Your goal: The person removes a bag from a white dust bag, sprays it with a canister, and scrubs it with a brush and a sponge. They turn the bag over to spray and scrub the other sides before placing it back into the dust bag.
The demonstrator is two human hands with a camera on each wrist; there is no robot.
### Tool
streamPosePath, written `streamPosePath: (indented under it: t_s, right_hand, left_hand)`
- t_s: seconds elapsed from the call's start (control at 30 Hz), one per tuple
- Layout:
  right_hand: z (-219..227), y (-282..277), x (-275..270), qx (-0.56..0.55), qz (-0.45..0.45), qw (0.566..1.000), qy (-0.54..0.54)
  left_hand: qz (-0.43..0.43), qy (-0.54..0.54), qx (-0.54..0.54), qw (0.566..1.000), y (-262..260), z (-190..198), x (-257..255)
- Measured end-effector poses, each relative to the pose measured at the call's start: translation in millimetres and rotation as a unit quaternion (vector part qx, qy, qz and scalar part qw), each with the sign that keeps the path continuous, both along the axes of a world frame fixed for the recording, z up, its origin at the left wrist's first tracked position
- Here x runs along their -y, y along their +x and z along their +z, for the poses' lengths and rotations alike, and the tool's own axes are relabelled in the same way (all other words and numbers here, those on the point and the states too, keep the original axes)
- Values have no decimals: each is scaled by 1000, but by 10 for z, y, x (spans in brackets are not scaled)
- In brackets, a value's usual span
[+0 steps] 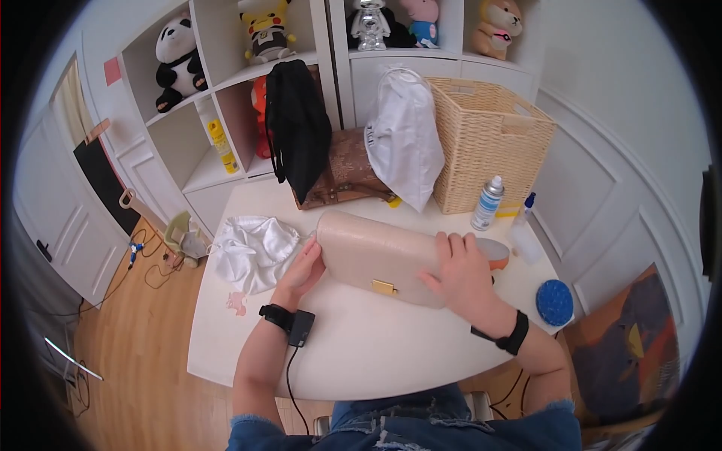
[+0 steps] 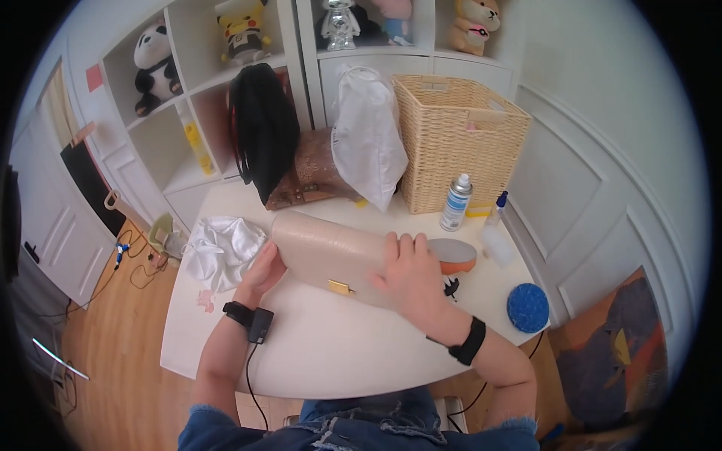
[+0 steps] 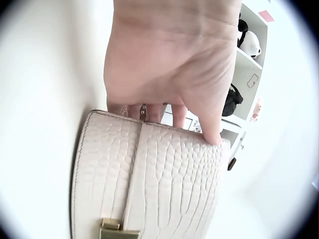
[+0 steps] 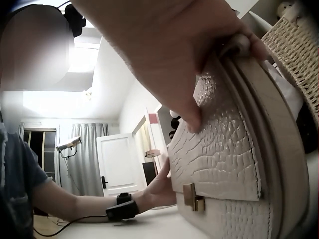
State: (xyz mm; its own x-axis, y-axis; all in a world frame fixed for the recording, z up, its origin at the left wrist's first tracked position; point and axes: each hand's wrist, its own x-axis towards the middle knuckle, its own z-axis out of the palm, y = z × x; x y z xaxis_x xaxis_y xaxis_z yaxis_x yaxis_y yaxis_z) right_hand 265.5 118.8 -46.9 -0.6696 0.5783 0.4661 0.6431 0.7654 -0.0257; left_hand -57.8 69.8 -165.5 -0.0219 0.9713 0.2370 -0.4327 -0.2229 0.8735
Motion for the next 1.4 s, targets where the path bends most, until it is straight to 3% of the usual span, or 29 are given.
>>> streamPosePath:
  t_s: [0.07, 0.17, 0.4, 0.47, 0.6, 0.7, 0.73, 0.87, 0.93, 1.0, 1.2, 1.27, 1.3, 1.37, 1.4]
  right_hand:
    - [-34, -21, 194, -6, -3, 998, 68]
    - [68, 14, 404, 18, 43, 999, 14]
    - [164, 215, 490, 61, 137, 988, 27]
    - [103, 286, 405, -34, 190, 969, -155]
    - [8, 348, 360, -71, 210, 956, -193]
    - [-111, 249, 560, -57, 175, 973, -140]
    - [-157, 175, 684, -47, 174, 981, -65]
    - [-234, -129, 1012, -9, 152, 982, 113]
    - [-313, -299, 1095, 6, 139, 980, 144]
    - [-378, -424, 1129, 23, 128, 975, 180]
    - [-536, -652, 1107, 42, 122, 963, 237]
    - [-560, -617, 1057, 28, 179, 973, 143]
    - [-534, -580, 1006, 26, 180, 972, 145]
    - [-362, -376, 831, 23, 332, 941, -57]
    - [-344, -308, 731, 22, 332, 941, -56]
  left_hand:
    - [16, -17, 2, 1000, 61, -46, -31]
    - [45, -41, -19, 998, 157, -88, -58]
    - [74, -50, -35, 995, 276, -94, -51]
    - [81, -48, -34, 995, 298, -91, -61]
    - [119, -43, -21, 992, 462, -19, -50]
    - [103, -51, -29, 993, 507, -64, -65]
    - [101, -52, -27, 993, 532, -68, -59]
    - [-1, -120, 106, 987, 698, 164, 87]
    - [-29, -163, 156, 974, 662, 175, 138]
    - [-111, -168, 267, 942, 651, 133, 161]
    - [-136, -174, 269, 937, 695, 166, 323]
    - [-144, -169, 292, 930, 710, 143, 303]
    - [-156, -165, 314, 922, 686, 118, 281]
    - [-150, -170, 310, 923, 686, 151, 256]
    - [-146, -176, 308, 923, 673, 148, 248]
